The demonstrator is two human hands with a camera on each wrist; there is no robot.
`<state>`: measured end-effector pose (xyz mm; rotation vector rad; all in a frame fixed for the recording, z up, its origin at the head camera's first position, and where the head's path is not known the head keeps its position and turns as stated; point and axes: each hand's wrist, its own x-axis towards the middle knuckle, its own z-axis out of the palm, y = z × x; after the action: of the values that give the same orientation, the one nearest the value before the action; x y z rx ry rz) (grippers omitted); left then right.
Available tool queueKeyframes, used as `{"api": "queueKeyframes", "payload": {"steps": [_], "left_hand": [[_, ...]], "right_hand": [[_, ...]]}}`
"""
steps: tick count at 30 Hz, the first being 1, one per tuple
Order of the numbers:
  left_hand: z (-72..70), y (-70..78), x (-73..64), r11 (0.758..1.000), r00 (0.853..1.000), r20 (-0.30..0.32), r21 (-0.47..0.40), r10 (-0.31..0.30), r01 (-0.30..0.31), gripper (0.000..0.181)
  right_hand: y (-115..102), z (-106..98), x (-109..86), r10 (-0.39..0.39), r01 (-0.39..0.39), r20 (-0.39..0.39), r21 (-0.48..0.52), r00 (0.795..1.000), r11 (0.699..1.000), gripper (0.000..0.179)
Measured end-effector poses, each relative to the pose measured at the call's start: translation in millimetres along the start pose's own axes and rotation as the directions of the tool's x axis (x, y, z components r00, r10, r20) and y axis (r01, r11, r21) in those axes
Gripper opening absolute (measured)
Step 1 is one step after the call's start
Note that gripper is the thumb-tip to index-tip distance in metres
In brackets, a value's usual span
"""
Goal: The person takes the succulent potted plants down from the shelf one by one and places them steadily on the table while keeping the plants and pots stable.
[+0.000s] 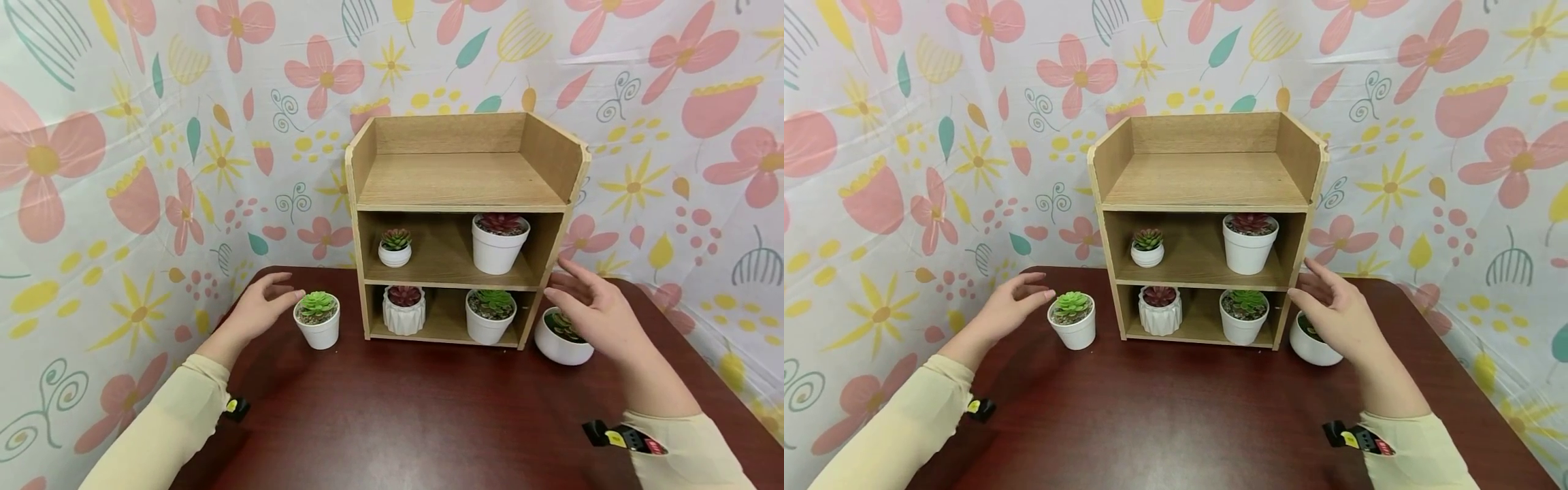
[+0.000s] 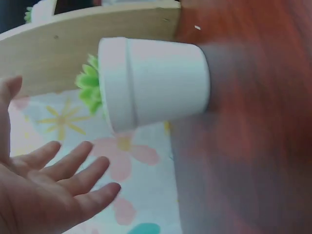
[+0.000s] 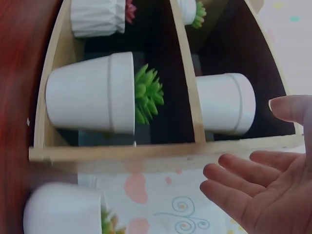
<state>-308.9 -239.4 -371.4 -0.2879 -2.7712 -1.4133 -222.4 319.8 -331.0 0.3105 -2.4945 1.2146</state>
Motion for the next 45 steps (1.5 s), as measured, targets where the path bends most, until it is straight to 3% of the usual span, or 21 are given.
{"api": "queueKeyframes", "payload": {"steps": [6,12,17,21,25,30,34,38,45], "left_hand": [[3.6,19.7,-1.9,0.993,0.99,-0.121,-0.085,0.073,-0.083,0.061],[14.7,46.5,2.1,0.967,0.986,-0.122,-0.215,0.111,-0.135,0.056],[28.2,67.4,7.8,0.927,0.975,-0.15,-0.316,0.163,-0.204,0.049],[38.2,84.4,11.5,0.891,0.968,-0.175,-0.388,0.18,-0.236,0.046],[49.8,98.5,14.9,0.864,0.968,-0.152,-0.439,0.198,-0.246,0.047],[62.1,110.6,17.3,0.824,0.966,-0.148,-0.504,0.211,-0.257,0.051],[70.2,118.2,18.0,0.796,0.964,-0.15,-0.544,0.219,-0.266,0.054],[76.0,122.8,19.0,0.786,0.967,-0.133,-0.564,0.217,-0.254,0.056],[81.2,125.6,20.6,0.775,0.967,-0.136,-0.579,0.213,-0.253,0.057]], "right_hand": [[-2,-17,-1.8,0.022,-0.019,0.041,-0.082,0.999,0.996,0.065],[-11,-28,3.1,-0.002,0.005,0.015,-0.145,1.0,0.989,0.046],[-26,-27,9.0,0.032,-0.03,0.007,-0.126,0.999,0.992,0.045],[-39,-24,15.4,0.086,-0.084,0.022,-0.064,0.996,0.994,0.053],[-50,-21,21.2,0.136,-0.134,0.026,-0.054,0.99,0.99,0.064],[-59,-11,26.5,0.134,-0.134,-0.001,-0.05,0.991,0.99,0.071],[-64,-2,28.0,0.157,-0.157,0.028,0.01,0.987,0.988,0.082],[-68,5,28.2,0.202,-0.206,0.052,0.068,0.978,0.976,0.094],[-67,16,31.0,0.226,-0.225,0.0,0.106,0.974,0.969,0.099]]}}
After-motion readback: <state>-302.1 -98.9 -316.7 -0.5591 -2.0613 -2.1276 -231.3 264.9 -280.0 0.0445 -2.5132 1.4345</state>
